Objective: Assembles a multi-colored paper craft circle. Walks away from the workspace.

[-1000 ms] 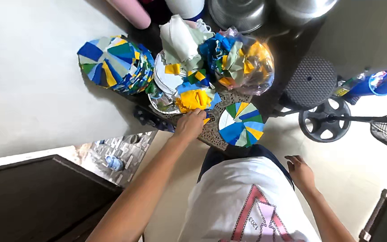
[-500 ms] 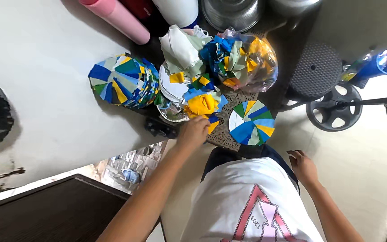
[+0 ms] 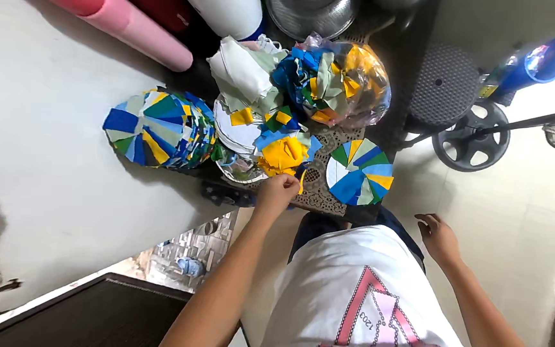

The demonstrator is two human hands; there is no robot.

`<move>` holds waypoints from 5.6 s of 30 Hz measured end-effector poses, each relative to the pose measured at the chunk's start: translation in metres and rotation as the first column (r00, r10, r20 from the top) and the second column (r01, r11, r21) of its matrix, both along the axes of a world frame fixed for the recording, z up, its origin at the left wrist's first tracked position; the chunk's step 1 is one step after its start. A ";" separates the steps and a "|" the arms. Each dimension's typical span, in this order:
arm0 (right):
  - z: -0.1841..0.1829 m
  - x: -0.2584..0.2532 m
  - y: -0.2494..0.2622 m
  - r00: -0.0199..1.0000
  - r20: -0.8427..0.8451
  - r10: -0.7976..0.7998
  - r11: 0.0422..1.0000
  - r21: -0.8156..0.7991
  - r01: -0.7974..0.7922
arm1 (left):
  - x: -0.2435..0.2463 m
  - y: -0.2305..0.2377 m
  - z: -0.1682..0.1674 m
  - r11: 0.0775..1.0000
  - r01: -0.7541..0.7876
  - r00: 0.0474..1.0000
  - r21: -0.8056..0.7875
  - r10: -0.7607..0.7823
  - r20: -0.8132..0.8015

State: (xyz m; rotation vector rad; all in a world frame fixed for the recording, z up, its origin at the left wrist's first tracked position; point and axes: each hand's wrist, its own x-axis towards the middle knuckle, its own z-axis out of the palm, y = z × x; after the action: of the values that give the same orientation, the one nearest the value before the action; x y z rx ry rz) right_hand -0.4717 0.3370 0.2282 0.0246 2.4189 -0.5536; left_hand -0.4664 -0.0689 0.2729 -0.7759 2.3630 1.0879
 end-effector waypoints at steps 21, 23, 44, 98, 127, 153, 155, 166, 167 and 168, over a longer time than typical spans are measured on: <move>0.012 -0.039 -0.019 0.980 -0.193 0.044 0.983 -0.166 -0.077 | -0.038 -0.014 0.010 0.934 -0.073 0.996 -0.351 0.049 -0.076; 0.015 -0.043 -0.024 0.971 -0.237 0.036 0.976 -0.199 -0.084 | -0.036 -0.012 0.013 0.938 -0.084 0.996 -0.336 0.076 -0.036; 0.098 -0.104 -0.196 0.917 -0.321 0.237 0.587 -0.705 -0.399 | -0.030 -0.027 0.102 0.944 0.287 0.871 -0.161 -0.327 -0.366; 0.037 -0.106 -0.190 0.930 -0.007 0.369 0.915 -0.176 -0.364 | -0.003 0.066 -0.014 0.993 -0.052 0.998 -0.105 0.049 -0.033; 0.058 -0.090 -0.179 0.895 -0.203 0.398 0.911 -0.032 -0.412 | 0.040 0.077 -0.032 0.834 0.434 0.821 -0.341 -0.522 -0.231; 0.040 -0.049 -0.101 0.911 -0.317 0.264 0.948 -0.089 -0.306 | 0.006 0.080 -0.007 0.842 0.456 0.874 -0.288 -0.485 -0.034; 0.040 -0.046 -0.098 0.918 -0.302 0.255 0.953 -0.082 -0.292 | 0.007 0.083 0.002 0.851 0.474 0.878 -0.224 -0.477 0.045; 0.039 -0.037 -0.090 0.926 -0.323 0.196 0.965 -0.104 -0.241 | -0.074 0.033 0.005 0.883 0.219 0.942 -0.415 -0.302 -0.146; 0.038 -0.035 -0.089 0.928 -0.323 0.187 0.967 -0.105 -0.231 | -0.084 0.032 0.005 0.876 0.220 0.954 -0.429 -0.284 -0.092; 0.038 -0.034 -0.087 0.932 -0.315 0.177 0.970 -0.105 -0.220 | -0.091 0.031 0.004 0.869 0.222 0.964 -0.442 -0.264 -0.034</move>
State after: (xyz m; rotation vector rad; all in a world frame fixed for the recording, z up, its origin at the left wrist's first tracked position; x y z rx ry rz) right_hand -0.5053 0.2498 0.2658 -0.3887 2.6310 -0.6705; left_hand -0.5577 -0.0380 0.2771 -0.5498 2.7371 0.5024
